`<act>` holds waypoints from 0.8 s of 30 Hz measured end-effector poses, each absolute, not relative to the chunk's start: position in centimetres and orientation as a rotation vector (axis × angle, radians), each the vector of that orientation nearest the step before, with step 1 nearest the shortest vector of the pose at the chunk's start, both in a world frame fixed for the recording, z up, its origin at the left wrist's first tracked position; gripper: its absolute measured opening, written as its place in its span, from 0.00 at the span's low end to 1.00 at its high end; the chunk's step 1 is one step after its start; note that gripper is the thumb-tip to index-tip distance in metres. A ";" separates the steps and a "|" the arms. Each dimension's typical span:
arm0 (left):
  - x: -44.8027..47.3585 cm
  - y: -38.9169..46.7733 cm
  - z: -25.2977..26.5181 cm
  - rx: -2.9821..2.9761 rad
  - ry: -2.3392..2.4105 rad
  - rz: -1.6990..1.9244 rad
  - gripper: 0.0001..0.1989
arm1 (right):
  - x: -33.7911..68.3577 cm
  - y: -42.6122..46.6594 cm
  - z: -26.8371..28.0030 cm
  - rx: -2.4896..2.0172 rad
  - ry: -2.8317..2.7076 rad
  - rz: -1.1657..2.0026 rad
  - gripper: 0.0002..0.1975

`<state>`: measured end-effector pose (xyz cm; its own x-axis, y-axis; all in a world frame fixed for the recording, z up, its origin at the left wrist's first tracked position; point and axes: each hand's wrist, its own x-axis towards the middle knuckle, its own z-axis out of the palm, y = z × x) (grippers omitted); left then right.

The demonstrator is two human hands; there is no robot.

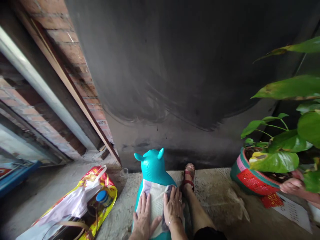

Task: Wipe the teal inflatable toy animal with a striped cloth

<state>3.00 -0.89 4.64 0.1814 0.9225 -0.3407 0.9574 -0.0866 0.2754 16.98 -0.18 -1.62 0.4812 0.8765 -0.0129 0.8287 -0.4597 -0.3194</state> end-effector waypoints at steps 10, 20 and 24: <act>1.2 -2.8 5.5 1.957 1.673 -0.028 0.51 | 14.3 -6.6 -2.5 -2.277 -1.599 0.046 0.29; -2.2 -7.8 2.7 1.959 1.604 -0.017 0.53 | 11.3 -12.5 -3.5 -2.391 -1.657 0.021 0.27; -2.5 -8.3 2.0 1.973 1.574 0.030 0.53 | 12.3 -12.0 -2.7 -2.420 -1.711 0.197 0.29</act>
